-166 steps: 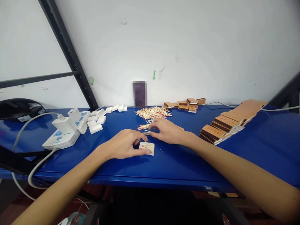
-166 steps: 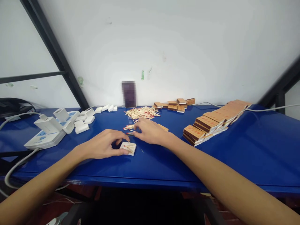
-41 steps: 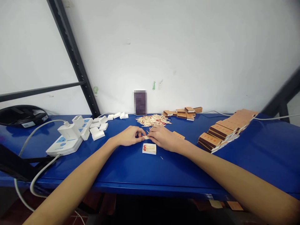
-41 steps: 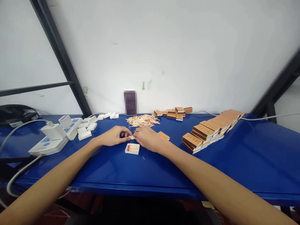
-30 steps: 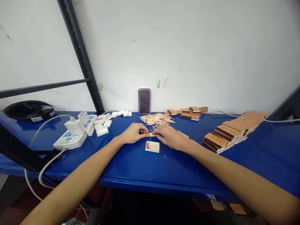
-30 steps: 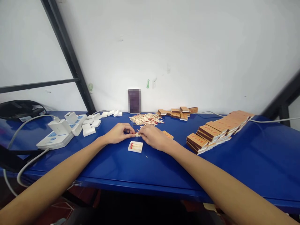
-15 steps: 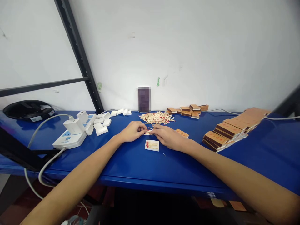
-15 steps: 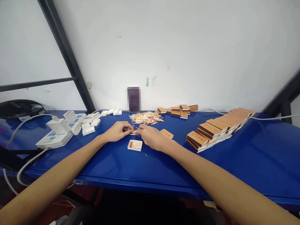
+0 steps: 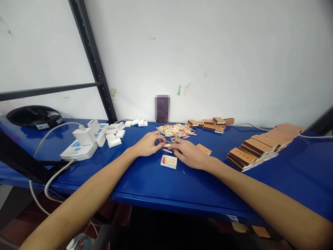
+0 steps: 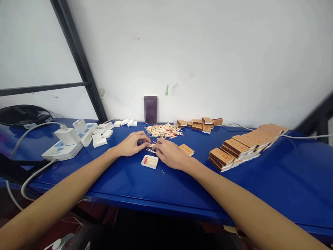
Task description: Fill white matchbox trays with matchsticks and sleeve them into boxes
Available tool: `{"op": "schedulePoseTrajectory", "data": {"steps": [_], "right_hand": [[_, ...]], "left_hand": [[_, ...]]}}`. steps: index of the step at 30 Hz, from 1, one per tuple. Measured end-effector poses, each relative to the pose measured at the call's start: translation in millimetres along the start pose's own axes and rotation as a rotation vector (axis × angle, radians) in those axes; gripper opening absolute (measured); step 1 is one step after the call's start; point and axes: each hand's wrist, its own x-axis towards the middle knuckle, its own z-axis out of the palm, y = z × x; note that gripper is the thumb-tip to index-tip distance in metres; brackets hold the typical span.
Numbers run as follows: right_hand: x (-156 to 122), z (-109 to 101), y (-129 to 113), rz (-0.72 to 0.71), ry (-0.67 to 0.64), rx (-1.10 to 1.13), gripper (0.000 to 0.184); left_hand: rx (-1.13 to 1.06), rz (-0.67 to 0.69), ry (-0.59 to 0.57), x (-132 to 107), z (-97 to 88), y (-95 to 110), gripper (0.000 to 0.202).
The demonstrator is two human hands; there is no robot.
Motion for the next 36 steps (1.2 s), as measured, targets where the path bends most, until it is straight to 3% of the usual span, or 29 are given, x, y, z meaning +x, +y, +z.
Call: {"op": "schedulePoseTrajectory", "data": {"steps": [7,14,18,30,36], "right_hand": [[8,0,-2,0.027,0.029,0.11,0.02],[4,-5,-1,0.014,-0.004,0.11,0.015],[1,-7,-1,0.049,0.015,0.112,0.012],[8,0,5,0.113,0.034,0.056,0.02],[5,-6,-2,0.117,0.04,0.079,0.022]], "left_hand": [[-0.001,0.093,-0.075,-2,-0.3,1,0.024],[0.053,0.062,-0.05,-1,-2.2,2,0.022],[0.085,0.055,-0.091,-1,-3.8,2,0.021],[-0.016,-0.047,-0.053,1,2.6,1,0.014],[-0.078,-0.01,-0.101,0,-0.3,10,0.013]]}}
